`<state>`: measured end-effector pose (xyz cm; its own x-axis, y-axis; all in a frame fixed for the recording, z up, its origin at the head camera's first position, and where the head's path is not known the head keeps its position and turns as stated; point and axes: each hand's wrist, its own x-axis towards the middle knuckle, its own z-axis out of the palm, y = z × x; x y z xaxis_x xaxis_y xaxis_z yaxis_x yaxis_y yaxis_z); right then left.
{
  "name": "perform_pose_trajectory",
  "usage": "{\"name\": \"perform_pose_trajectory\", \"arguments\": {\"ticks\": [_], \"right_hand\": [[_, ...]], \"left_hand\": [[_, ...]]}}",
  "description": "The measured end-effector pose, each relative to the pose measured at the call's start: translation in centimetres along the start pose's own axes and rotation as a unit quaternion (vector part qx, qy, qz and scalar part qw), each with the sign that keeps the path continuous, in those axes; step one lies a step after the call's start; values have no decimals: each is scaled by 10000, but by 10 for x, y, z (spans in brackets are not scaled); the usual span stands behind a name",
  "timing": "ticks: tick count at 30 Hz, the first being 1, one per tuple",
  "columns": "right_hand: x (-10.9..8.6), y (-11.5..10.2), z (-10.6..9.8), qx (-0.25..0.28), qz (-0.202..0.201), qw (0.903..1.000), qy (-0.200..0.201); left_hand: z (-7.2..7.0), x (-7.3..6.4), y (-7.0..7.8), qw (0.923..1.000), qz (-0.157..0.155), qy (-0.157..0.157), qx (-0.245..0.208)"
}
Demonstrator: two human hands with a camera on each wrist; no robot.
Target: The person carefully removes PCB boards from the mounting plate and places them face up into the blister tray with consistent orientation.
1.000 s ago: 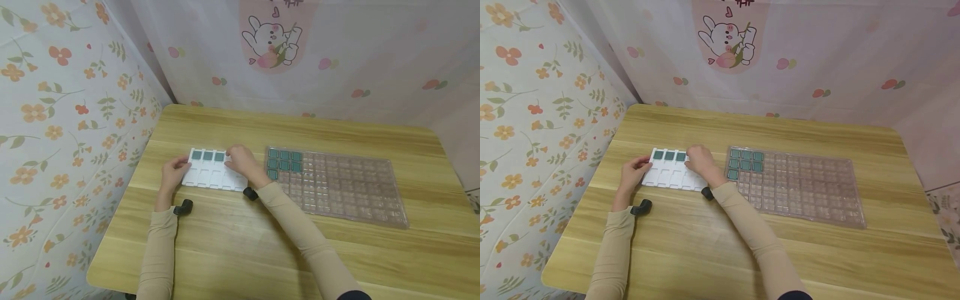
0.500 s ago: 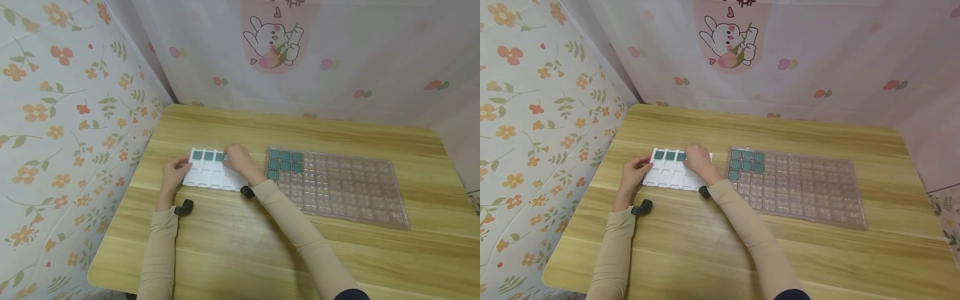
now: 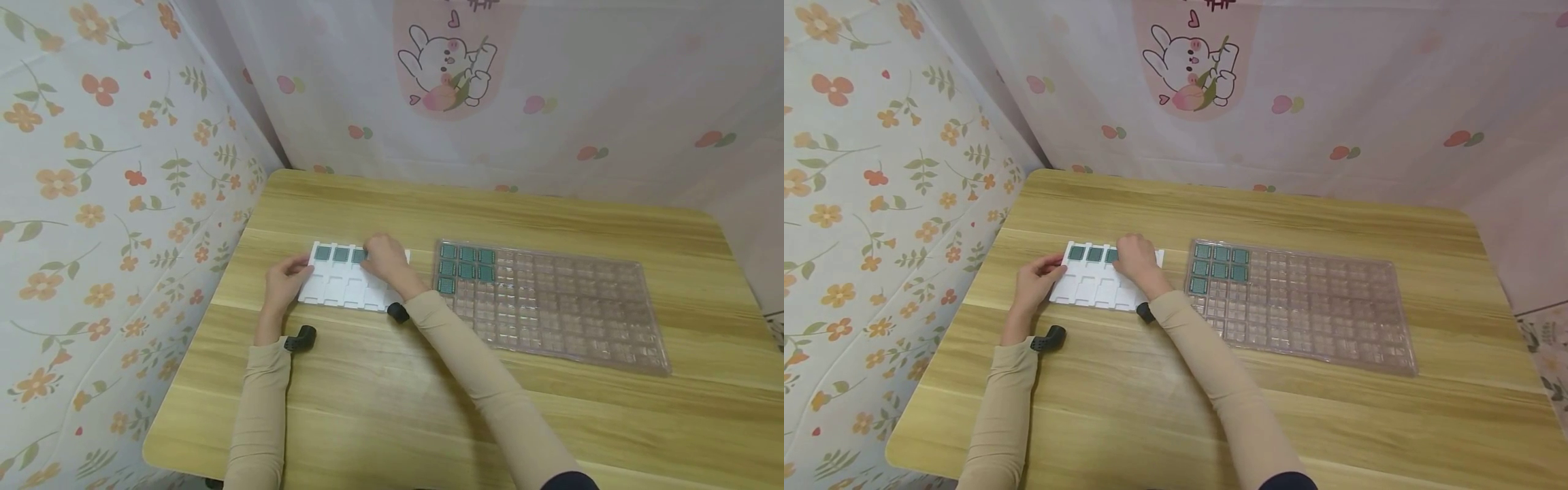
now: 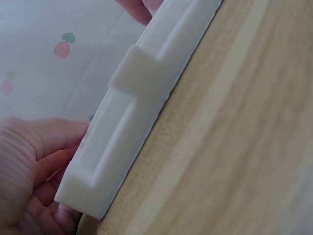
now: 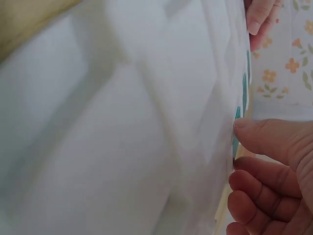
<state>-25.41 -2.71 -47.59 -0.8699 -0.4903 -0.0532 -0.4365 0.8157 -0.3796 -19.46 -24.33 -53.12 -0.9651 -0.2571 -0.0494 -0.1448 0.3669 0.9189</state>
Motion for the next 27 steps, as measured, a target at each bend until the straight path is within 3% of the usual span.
{"name": "perform_pose_trajectory", "arguments": {"ticks": [27], "right_hand": [[9, -5, 8, -407, 137, 9991, -6]], "left_hand": [[0, 0, -1, 9999, 83, -27, 86]]}}
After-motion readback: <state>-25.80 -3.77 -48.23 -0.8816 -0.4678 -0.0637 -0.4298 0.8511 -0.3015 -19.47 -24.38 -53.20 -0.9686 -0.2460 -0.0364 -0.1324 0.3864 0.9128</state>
